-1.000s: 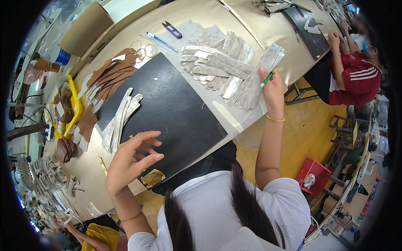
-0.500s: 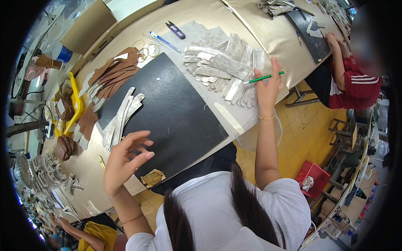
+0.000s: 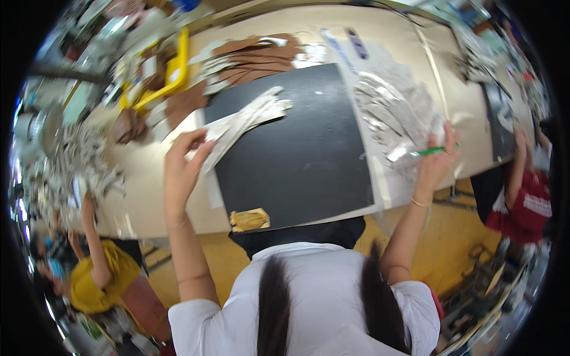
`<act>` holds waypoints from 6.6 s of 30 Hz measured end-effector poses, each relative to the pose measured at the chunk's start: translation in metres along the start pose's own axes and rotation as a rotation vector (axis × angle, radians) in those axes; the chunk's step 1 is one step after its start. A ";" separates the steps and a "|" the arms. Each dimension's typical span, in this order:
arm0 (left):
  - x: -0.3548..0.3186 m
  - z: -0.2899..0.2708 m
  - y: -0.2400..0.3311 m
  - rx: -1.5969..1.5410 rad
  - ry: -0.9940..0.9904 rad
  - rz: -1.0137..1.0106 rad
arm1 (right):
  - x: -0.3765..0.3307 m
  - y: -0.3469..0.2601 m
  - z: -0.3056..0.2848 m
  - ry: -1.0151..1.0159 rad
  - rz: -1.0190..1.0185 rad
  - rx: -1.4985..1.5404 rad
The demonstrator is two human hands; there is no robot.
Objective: The person measures and marks multiple white fabric strips using a ruler and a green pencil. They repeatedly align the ruler, make marks, and stack the marked strips on the table.
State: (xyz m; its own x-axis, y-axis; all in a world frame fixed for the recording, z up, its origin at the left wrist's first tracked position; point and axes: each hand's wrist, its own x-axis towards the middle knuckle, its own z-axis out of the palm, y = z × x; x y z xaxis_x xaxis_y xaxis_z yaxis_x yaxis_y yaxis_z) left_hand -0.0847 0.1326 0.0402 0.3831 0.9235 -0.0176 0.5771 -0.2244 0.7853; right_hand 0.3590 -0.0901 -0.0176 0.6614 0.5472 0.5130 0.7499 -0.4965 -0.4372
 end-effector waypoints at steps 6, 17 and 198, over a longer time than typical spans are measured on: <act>0.015 0.038 0.009 0.290 0.032 0.244 | 0.015 -0.087 0.014 -0.242 -0.170 0.643; 0.003 0.022 -0.021 0.356 0.277 0.120 | 0.008 -0.203 0.047 -0.618 -0.566 0.669; -0.084 0.065 0.040 -0.008 -0.107 0.177 | 0.009 -0.158 0.058 -1.148 0.144 0.748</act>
State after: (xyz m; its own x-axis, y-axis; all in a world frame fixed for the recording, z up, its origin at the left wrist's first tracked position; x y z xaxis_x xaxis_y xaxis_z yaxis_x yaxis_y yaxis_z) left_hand -0.0470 0.0259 0.0326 0.5532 0.8312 0.0558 0.4882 -0.3778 0.7867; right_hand 0.2480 0.0322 0.0136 0.1000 0.9479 -0.3024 0.2624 -0.3183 -0.9110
